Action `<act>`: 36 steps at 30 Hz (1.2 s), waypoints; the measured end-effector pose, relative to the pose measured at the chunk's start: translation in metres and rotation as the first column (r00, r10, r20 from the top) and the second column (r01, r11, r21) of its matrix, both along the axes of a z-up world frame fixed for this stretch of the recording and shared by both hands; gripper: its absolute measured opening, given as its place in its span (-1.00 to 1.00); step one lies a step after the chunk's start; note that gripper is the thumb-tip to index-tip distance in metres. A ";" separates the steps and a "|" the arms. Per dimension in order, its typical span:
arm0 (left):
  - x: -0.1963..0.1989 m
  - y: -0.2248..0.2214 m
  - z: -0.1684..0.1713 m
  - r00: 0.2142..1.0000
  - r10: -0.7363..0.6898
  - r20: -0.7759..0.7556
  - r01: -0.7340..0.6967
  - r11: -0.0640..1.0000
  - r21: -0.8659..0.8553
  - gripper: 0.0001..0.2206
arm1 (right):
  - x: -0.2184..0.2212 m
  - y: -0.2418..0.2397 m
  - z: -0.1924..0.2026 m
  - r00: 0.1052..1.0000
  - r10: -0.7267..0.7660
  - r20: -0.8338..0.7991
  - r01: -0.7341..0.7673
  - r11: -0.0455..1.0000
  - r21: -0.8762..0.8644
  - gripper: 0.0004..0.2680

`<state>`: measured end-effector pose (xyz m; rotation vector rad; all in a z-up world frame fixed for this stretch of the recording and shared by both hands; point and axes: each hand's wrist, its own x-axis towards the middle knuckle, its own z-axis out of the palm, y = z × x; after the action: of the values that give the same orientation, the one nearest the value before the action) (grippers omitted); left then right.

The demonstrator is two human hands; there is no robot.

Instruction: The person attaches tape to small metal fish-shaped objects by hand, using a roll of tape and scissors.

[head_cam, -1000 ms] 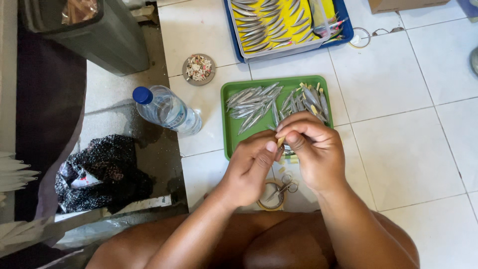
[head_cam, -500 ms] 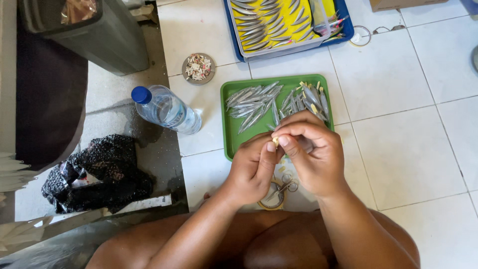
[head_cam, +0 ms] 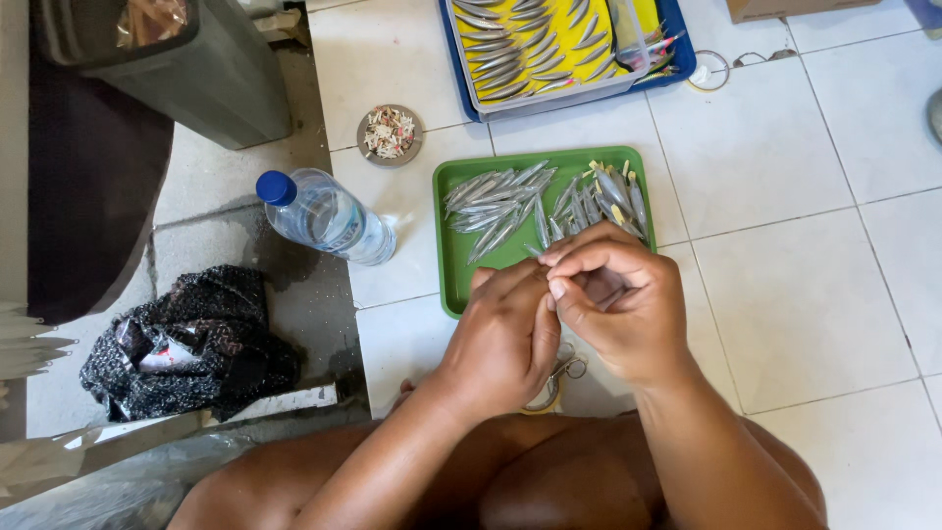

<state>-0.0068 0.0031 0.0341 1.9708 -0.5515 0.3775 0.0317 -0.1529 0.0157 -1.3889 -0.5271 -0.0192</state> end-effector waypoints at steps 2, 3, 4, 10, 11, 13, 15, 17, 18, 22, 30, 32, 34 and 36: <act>0.002 -0.001 0.003 0.998 0.037 -0.049 -0.037 0.999 -0.003 -0.75 | -0.002 0.003 0.000 0.999 -0.044 -0.018 0.045 0.998 0.040 -0.95; 0.002 -0.002 0.005 0.998 0.034 -0.049 -0.034 0.999 -0.002 -0.75 | 0.001 0.002 -0.008 0.999 -0.047 -0.018 0.048 0.998 0.041 -0.95; 0.002 -0.001 0.006 0.997 0.017 -0.075 -0.020 0.999 -0.038 -0.73 | 0.003 0.002 -0.016 0.999 -0.034 -0.027 0.037 0.995 0.093 -0.93; 0.000 0.007 0.003 0.982 -0.077 -0.172 0.040 0.977 -0.208 -0.69 | 0.006 0.000 -0.015 1.000 0.010 -0.015 -0.009 0.995 0.097 -0.84; -0.001 0.008 -0.003 0.974 -0.111 -0.195 0.062 0.969 -0.240 -0.69 | 0.006 -0.001 -0.009 1.000 0.008 0.029 -0.008 1.000 -0.021 -0.85; 0.001 0.009 0.003 0.969 -0.154 -0.194 0.099 0.959 -0.265 -0.76 | 0.007 -0.002 -0.009 0.999 0.034 0.011 -0.034 0.999 -0.004 -0.87; 0.002 0.009 0.004 0.962 -0.195 -0.189 0.134 0.947 -0.292 -0.82 | 0.008 -0.006 -0.012 0.998 0.062 -0.005 -0.062 0.998 0.010 -0.88; 0.002 0.009 0.001 0.942 -0.274 -0.194 0.183 0.904 -0.387 -0.84 | 0.009 -0.012 -0.018 0.987 0.142 -0.079 -0.141 0.990 0.019 -0.87; 0.003 0.010 -0.007 0.943 -0.272 -0.194 0.181 0.904 -0.388 -0.84 | 0.008 -0.012 -0.016 0.986 0.144 -0.079 -0.143 0.990 0.019 -0.87; 0.005 0.013 -0.023 0.929 -0.330 -0.167 0.225 0.863 -0.453 -0.84 | 0.007 -0.008 -0.007 0.938 0.290 -0.188 -0.270 0.955 0.126 -0.82; 0.006 0.011 0.015 0.935 -0.318 -0.158 0.230 0.882 -0.411 -0.83 | 0.015 -0.007 -0.022 0.929 0.358 -0.093 -0.341 0.926 0.160 -0.80; 0.005 0.010 0.011 0.935 -0.310 -0.173 0.209 0.875 -0.438 -0.86 | 0.016 -0.006 -0.027 0.927 0.374 -0.041 -0.363 0.917 0.165 -0.79; 0.006 0.010 0.015 0.935 -0.307 -0.179 0.201 0.873 -0.444 -0.86 | 0.016 -0.005 -0.029 0.931 0.363 -0.031 -0.354 0.922 0.157 -0.79; 0.007 0.011 0.014 0.935 -0.303 -0.185 0.194 0.872 -0.449 -0.86 | 0.016 -0.005 -0.029 0.936 0.353 -0.019 -0.346 0.926 0.150 -0.79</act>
<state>0.0003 0.0145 0.0481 1.4726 -0.5048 0.0696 0.0480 -0.1579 -0.0132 -1.1355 -0.7155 0.2590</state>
